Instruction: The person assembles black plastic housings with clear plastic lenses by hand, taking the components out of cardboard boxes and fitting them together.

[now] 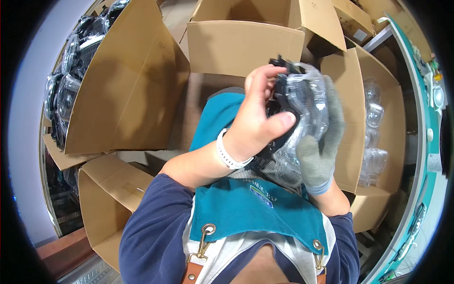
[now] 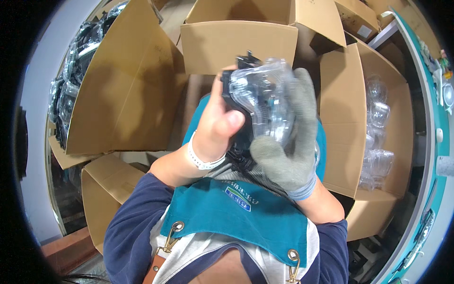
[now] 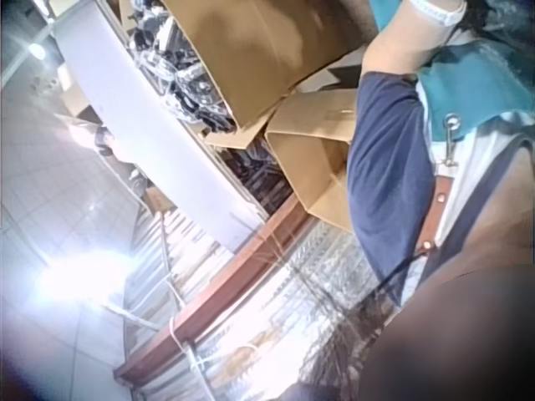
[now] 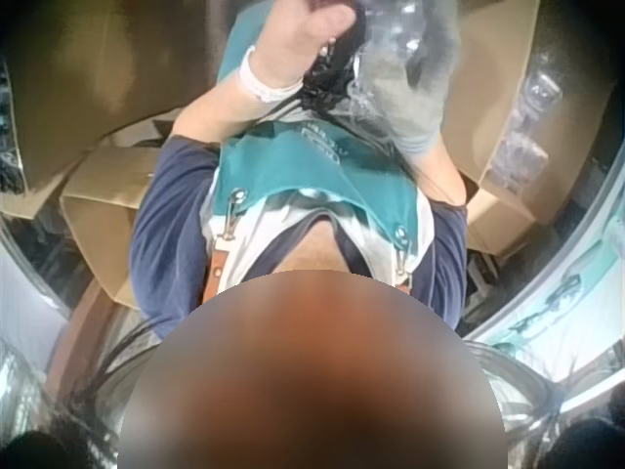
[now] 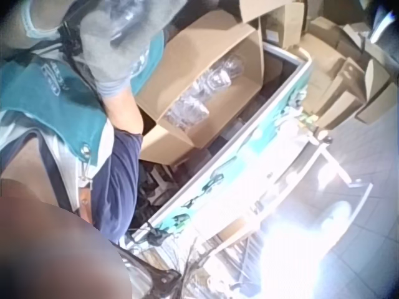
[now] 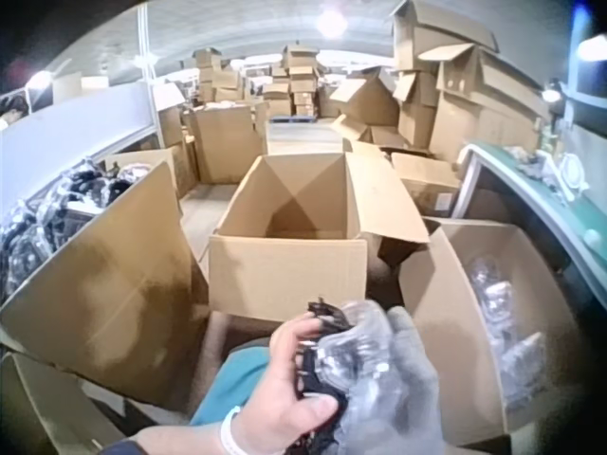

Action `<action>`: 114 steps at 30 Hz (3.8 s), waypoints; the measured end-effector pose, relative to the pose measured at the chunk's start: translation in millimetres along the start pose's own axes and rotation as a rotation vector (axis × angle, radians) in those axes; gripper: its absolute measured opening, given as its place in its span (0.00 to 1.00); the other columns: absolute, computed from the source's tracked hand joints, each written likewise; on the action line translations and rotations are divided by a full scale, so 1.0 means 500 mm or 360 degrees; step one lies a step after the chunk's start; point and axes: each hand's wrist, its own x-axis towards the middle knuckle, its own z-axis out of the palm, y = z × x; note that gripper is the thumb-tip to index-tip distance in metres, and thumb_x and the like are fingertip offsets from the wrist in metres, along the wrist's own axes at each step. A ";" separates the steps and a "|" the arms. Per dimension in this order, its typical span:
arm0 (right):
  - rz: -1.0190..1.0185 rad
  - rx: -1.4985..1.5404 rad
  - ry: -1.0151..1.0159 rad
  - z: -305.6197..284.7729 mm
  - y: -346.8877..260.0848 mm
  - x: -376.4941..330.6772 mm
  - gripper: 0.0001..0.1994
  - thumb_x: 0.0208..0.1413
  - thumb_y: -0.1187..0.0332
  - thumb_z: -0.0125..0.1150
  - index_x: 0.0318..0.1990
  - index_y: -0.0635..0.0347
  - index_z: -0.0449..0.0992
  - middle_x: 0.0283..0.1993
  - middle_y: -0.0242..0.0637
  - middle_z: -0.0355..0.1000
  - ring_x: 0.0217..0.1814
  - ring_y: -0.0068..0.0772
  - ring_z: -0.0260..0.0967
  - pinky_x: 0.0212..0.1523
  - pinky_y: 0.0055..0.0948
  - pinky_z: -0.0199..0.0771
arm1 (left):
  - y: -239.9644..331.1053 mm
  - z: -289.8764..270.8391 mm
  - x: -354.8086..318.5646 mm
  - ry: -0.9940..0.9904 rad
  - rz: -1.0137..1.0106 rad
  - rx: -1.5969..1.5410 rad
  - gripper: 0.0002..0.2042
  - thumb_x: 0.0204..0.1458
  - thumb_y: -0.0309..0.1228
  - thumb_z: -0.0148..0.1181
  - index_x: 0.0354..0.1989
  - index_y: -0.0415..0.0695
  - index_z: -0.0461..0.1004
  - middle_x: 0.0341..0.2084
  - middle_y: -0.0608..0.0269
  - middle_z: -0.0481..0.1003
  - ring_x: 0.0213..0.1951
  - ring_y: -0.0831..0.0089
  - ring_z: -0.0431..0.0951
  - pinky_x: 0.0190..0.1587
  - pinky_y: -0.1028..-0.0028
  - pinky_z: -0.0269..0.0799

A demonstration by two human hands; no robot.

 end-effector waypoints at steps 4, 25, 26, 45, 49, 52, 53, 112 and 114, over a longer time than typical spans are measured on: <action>0.0093 -0.0340 -0.0150 -0.012 0.024 -0.006 0.34 0.55 0.58 0.58 0.64 0.65 0.53 0.63 0.43 0.58 0.65 0.36 0.56 0.64 0.36 0.54 | -0.009 0.012 -0.005 0.0044 -0.0049 -0.0053 0.37 0.44 0.40 0.64 0.60 0.40 0.51 0.49 0.61 0.54 0.51 0.72 0.63 0.56 0.69 0.61; 0.0965 0.1290 -0.0048 -0.017 -0.016 0.002 0.29 0.56 0.66 0.60 0.63 0.59 0.56 0.55 0.36 0.65 0.57 0.24 0.63 0.56 0.25 0.65 | 0.007 -0.001 0.018 0.0195 0.0527 0.0099 0.23 0.57 0.44 0.45 0.52 0.37 0.68 0.48 0.55 0.70 0.53 0.68 0.67 0.56 0.73 0.62; 0.0844 0.0830 0.0064 -0.020 -0.002 0.012 0.31 0.52 0.67 0.65 0.60 0.62 0.57 0.54 0.38 0.65 0.57 0.25 0.63 0.54 0.26 0.67 | 0.006 -0.017 0.025 0.0356 0.0762 0.0797 0.20 0.59 0.40 0.44 0.49 0.36 0.70 0.47 0.55 0.70 0.52 0.67 0.66 0.55 0.74 0.61; -0.1151 -0.1072 -0.0283 -0.038 0.013 0.009 0.22 0.21 0.64 0.76 0.30 0.62 0.78 0.37 0.41 0.67 0.36 0.45 0.68 0.31 0.38 0.70 | -0.005 -0.033 0.057 0.0010 0.0010 -0.1377 0.21 0.54 0.45 0.49 0.47 0.41 0.70 0.42 0.55 0.74 0.43 0.58 0.75 0.47 0.58 0.73; -0.0711 -0.1055 -0.0405 -0.041 0.004 0.000 0.23 0.25 0.70 0.76 0.35 0.64 0.76 0.40 0.41 0.67 0.39 0.41 0.68 0.37 0.36 0.71 | -0.004 -0.059 0.060 0.0222 0.0008 -0.1273 0.20 0.58 0.46 0.40 0.35 0.42 0.71 0.31 0.55 0.75 0.36 0.60 0.75 0.39 0.62 0.73; 0.0181 -0.0076 -0.0164 -0.030 0.003 0.009 0.22 0.34 0.76 0.70 0.42 0.67 0.72 0.43 0.40 0.68 0.43 0.35 0.68 0.44 0.31 0.69 | 0.012 -0.070 0.059 0.0307 0.0261 -0.0780 0.20 0.57 0.47 0.38 0.26 0.43 0.67 0.17 0.60 0.63 0.24 0.66 0.60 0.30 0.68 0.59; 0.0191 -0.0002 -0.0086 -0.026 -0.017 0.016 0.20 0.39 0.78 0.65 0.43 0.67 0.70 0.43 0.39 0.68 0.44 0.31 0.67 0.46 0.28 0.68 | 0.014 -0.074 0.055 0.0366 0.0331 -0.0676 0.21 0.57 0.48 0.38 0.25 0.43 0.66 0.16 0.60 0.62 0.23 0.67 0.59 0.30 0.68 0.57; 0.0146 -0.1729 -0.1266 -0.154 0.055 -0.055 0.44 0.30 0.57 0.69 0.61 0.60 0.61 0.63 0.64 0.53 0.66 0.69 0.48 0.63 0.56 0.52 | 0.751 -0.451 -0.080 0.1384 0.1072 0.0206 0.28 0.60 0.49 0.27 0.55 0.41 0.65 0.52 0.51 0.70 0.55 0.56 0.69 0.60 0.48 0.58; 0.0069 -0.1715 -0.1259 -0.147 0.061 -0.056 0.44 0.28 0.58 0.69 0.61 0.57 0.61 0.63 0.65 0.54 0.64 0.71 0.50 0.62 0.57 0.55 | 0.793 -0.497 -0.052 0.1405 0.0994 0.0035 0.24 0.61 0.47 0.31 0.54 0.44 0.65 0.52 0.54 0.70 0.55 0.57 0.69 0.60 0.48 0.59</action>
